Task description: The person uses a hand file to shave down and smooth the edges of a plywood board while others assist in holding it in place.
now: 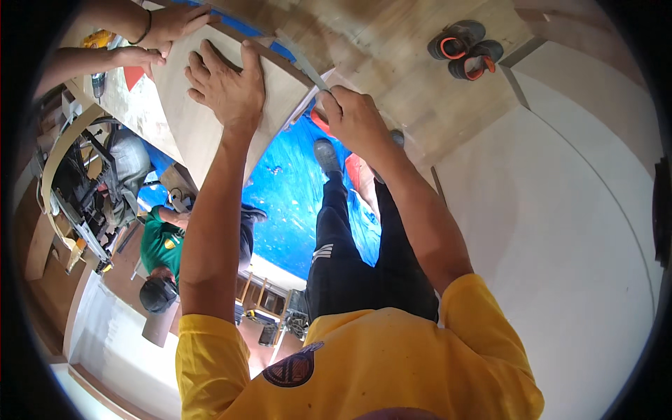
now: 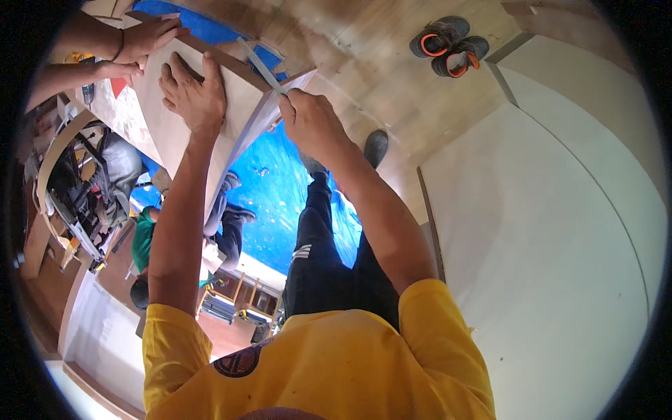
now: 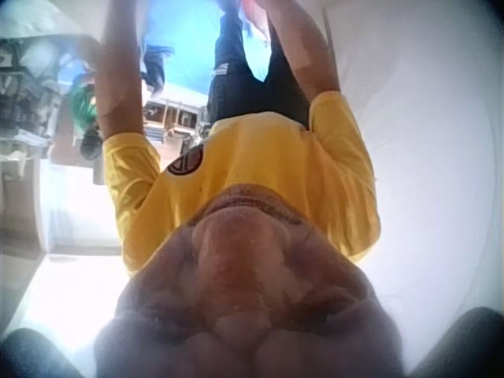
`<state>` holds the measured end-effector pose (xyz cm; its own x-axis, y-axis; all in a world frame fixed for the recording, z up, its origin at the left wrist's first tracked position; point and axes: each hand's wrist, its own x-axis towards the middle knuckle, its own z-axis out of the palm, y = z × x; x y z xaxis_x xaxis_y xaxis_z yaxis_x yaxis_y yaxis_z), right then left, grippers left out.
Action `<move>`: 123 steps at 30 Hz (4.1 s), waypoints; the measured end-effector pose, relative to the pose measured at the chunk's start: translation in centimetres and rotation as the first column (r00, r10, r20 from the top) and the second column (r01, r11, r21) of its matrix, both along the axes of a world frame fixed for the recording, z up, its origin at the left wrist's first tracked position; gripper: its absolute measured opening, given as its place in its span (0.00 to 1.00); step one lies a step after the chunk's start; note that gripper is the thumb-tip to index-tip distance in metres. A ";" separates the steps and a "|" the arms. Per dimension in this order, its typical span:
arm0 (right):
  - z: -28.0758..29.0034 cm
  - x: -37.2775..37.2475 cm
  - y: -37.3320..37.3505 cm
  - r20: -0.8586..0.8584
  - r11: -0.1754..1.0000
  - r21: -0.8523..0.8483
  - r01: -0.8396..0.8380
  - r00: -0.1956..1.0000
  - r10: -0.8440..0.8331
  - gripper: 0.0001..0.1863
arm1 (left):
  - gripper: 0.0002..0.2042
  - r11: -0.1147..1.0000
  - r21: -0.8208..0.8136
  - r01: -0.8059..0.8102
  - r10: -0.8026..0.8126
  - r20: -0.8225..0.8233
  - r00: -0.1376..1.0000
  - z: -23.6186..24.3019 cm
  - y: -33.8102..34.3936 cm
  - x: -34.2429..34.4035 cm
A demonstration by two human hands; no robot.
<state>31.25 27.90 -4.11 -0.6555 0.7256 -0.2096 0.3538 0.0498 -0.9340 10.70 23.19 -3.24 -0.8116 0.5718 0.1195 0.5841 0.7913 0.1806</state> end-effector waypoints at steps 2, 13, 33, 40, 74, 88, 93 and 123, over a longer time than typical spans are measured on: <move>1.2 1.1 -0.5 0.046 0.997 -0.073 -0.018 0.999 0.022 0.15 | 0.42 1.000 -0.004 -0.005 0.005 0.000 1.000 0.0 0.0 0.0; 1.7 1.9 -1.2 0.128 0.941 -0.305 0.148 0.985 -0.113 0.09 | 0.42 1.000 -0.021 -0.018 0.018 0.007 1.000 -0.1 -1.1 0.2; 0.1 2.2 -1.7 0.022 0.985 -0.098 0.140 0.990 -0.139 0.13 | 0.39 0.998 0.047 0.037 -0.034 -0.065 0.997 -0.6 -0.8 -0.4; 4.4 5.4 0.0 0.101 0.853 -0.514 0.092 0.994 -0.046 0.21 | 0.28 0.934 0.233 0.272 -0.311 0.154 0.938 0.4 -4.2 1.3; -1.5 7.9 0.9 -0.492 0.780 -0.601 -0.172 0.849 -0.192 0.26 | 0.17 0.759 0.169 0.629 -0.618 -0.117 0.777 0.4 -1.5 -0.6; -0.2 6.2 1.3 -0.302 0.831 -0.537 -0.144 0.953 -0.029 0.28 | 0.14 0.700 0.228 0.677 -0.688 -0.038 0.724 -0.1 -1.4 -0.5; -1.3 6.1 0.3 -0.341 0.888 -0.431 -0.163 0.940 0.007 0.22 | 0.22 0.784 0.106 0.612 -0.610 -0.052 0.791 0.9 -0.6 1.7; -1.0 5.8 0.2 -0.294 0.934 -0.270 -0.234 0.944 0.152 0.20 | 0.20 0.898 0.062 0.436 -0.434 -0.035 0.900 1.9 1.4 4.7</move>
<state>37.04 28.10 -5.06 -0.8375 0.5103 -0.1957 0.1043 -0.2023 -0.9738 15.43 24.58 -1.35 -0.4811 0.8574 0.1827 0.8712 0.4442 0.2090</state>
